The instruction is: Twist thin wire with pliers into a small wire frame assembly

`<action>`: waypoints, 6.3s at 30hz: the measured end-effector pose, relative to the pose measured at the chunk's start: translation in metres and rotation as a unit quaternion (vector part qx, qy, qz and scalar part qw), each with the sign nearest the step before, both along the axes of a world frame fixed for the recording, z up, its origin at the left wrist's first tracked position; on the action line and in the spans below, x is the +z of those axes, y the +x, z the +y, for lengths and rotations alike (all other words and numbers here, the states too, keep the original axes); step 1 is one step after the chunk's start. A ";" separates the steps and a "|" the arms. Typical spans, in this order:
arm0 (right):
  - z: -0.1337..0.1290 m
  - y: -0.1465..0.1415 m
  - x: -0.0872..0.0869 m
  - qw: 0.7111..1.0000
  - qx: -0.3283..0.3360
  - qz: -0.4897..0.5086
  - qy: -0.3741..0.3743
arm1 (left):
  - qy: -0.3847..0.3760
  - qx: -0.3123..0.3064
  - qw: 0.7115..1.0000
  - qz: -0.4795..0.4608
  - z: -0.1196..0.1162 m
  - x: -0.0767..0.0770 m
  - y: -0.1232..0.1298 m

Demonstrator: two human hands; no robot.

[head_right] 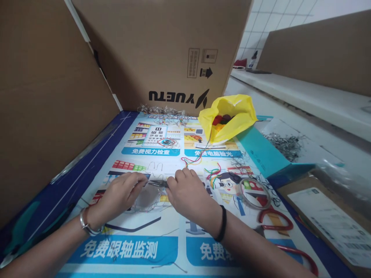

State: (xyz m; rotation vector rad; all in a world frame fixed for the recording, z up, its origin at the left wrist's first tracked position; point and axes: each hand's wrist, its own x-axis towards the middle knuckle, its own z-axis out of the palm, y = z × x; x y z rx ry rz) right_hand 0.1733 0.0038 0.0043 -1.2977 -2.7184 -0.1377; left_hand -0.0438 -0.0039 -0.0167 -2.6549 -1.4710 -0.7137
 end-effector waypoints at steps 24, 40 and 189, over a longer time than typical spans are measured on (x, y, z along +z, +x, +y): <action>-0.001 0.001 -0.008 0.999 0.018 0.026 -0.041 | 0.009 -0.011 1.000 0.004 0.000 -0.003 -0.001; 0.013 0.022 -0.016 0.978 0.040 0.138 -0.150 | -0.085 -0.041 0.987 -0.133 0.005 0.002 -0.004; 0.027 0.001 -0.020 0.995 -0.005 -0.080 0.060 | -0.266 -0.023 0.963 -0.038 0.020 0.033 -0.032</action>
